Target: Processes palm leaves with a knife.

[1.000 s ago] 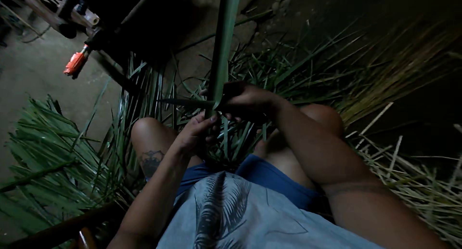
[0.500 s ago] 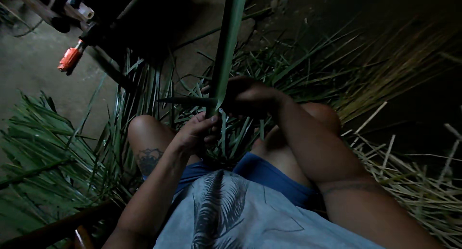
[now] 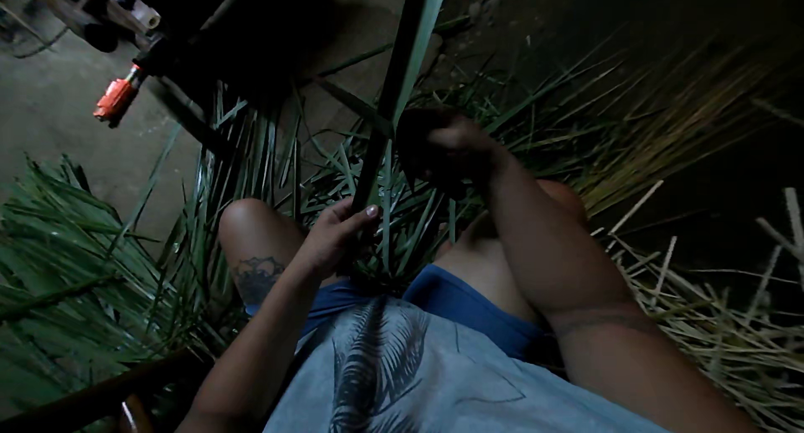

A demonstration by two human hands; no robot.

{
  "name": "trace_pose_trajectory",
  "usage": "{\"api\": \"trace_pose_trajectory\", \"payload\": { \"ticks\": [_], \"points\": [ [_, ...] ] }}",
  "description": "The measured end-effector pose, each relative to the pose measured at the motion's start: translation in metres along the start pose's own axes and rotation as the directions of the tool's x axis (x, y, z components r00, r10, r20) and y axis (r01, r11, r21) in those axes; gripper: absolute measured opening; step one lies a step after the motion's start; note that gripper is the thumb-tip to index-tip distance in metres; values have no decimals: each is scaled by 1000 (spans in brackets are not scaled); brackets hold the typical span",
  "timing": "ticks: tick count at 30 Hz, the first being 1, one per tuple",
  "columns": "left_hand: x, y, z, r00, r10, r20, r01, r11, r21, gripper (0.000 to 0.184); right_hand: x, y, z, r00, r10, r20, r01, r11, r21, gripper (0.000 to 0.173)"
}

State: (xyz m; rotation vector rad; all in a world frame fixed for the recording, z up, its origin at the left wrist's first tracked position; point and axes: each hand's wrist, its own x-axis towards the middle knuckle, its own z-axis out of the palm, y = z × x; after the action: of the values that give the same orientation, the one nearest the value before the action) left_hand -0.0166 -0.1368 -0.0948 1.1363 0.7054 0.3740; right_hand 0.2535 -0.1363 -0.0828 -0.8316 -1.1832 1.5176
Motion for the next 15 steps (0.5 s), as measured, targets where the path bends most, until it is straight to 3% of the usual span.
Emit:
{"api": "trace_pose_trajectory", "payload": {
  "ticks": [3, 5, 9, 15],
  "points": [
    [-2, 2, 5, 981, 124, -147, -84, 963, 256, 23, 1, 3, -2, 996, -48, 69, 46, 998, 33, 19],
    [-2, 3, 7, 961, 201, -189, -133, 937, 322, 24, 0, 2, 3, 996, -40, 84, 42, 999, -19, 17],
    [-5, 13, 12, 952, 214, -219, -129, 928, 348, 25, -1, 5, 16, 990, 38, 133, -16, 987, -161, 21],
    [-7, 18, 14, 953, 207, -220, -139, 948, 287, 23, 1, 10, 23, 985, 28, 171, -6, 992, -129, 18]
  ]
}}
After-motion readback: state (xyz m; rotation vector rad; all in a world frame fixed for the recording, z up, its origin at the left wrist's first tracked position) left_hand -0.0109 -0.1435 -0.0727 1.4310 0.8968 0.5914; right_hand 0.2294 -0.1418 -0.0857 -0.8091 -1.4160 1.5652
